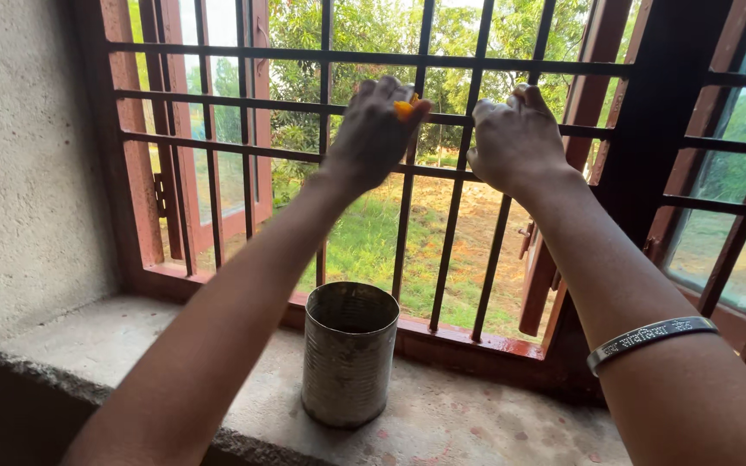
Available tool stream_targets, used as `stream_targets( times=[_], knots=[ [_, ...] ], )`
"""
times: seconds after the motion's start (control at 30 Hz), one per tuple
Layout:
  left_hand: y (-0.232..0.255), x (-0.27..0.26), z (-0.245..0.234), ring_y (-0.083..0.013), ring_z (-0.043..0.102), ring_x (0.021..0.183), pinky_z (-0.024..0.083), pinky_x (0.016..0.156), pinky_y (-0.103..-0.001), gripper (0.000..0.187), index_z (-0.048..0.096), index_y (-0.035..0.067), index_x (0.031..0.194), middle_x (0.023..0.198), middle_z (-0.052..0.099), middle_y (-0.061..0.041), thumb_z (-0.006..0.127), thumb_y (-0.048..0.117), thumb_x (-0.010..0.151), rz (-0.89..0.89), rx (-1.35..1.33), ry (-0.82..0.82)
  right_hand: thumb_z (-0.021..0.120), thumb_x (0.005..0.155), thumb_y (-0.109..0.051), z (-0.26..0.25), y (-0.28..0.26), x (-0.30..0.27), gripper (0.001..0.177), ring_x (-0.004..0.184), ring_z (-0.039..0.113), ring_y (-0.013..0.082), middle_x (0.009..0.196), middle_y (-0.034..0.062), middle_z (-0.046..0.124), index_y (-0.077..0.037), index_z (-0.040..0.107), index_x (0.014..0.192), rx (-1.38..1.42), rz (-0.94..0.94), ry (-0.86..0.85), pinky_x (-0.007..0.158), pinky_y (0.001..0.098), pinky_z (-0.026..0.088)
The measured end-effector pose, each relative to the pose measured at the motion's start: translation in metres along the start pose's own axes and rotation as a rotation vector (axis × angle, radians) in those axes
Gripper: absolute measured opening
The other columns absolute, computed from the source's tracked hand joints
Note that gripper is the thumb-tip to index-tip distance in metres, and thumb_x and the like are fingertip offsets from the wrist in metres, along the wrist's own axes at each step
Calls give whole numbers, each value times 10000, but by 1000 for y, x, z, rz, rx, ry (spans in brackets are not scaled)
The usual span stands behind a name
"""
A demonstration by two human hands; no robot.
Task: The person wipes the metal window grille with a yellow cloth. They repeatedly dip the cloth into a metal tin on the windowsill to re-wet it, then continue wiping the grille bars.
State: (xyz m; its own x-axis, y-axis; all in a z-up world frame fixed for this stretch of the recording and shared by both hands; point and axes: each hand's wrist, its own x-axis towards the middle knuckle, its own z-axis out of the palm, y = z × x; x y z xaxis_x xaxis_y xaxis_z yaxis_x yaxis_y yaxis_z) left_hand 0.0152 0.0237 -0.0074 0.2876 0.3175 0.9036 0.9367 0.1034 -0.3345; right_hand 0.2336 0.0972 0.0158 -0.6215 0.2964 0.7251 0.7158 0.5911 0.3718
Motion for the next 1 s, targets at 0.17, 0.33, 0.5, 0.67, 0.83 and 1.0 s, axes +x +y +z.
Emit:
stream_targets(
  times=[0.17,0.33,0.5,0.67,0.83,1.0],
  knots=[
    [-47,-29,-14,-236,533,1039,523,930,-398,258,576,67,1250,1148,565,-127,677,133,1022,168,245,82,732,954,-329,-7,-3,-1,309,1005,591,251,953,71,672,-87,642,1124,2,27,-114,1118,367,348],
    [-56,-32,-21,-283,526,1057,483,923,-438,303,549,92,1184,1144,564,-128,703,91,923,97,389,60,732,935,-281,-2,-2,0,255,1025,570,265,910,61,667,-86,653,1080,-5,7,-20,1097,363,345],
    [-14,-7,11,-296,504,1073,477,944,-461,281,554,83,1177,1148,560,-147,709,73,943,126,175,181,748,927,-290,-7,-2,-3,321,1009,589,276,939,82,669,-76,637,1140,30,31,-62,1079,388,385],
    [-45,-22,-6,-276,524,1068,480,942,-433,281,586,93,1194,1141,571,-134,692,68,935,185,354,48,755,926,-327,-9,-3,-3,337,1065,582,300,988,101,664,-70,644,1114,41,35,-73,1060,413,394],
    [-66,-33,-23,-265,533,1124,459,937,-424,414,593,97,1148,1179,576,-104,731,44,761,172,572,99,737,936,-312,-4,-1,-1,310,1057,603,274,963,95,689,-82,644,1123,-23,11,-52,1175,377,324],
    [-10,-9,22,-324,515,1071,439,940,-510,317,569,36,1154,1119,547,-158,760,117,913,172,381,226,744,928,-317,0,-1,-1,336,1098,578,295,986,108,678,-67,654,1134,2,12,-17,1124,380,340]
  ],
)
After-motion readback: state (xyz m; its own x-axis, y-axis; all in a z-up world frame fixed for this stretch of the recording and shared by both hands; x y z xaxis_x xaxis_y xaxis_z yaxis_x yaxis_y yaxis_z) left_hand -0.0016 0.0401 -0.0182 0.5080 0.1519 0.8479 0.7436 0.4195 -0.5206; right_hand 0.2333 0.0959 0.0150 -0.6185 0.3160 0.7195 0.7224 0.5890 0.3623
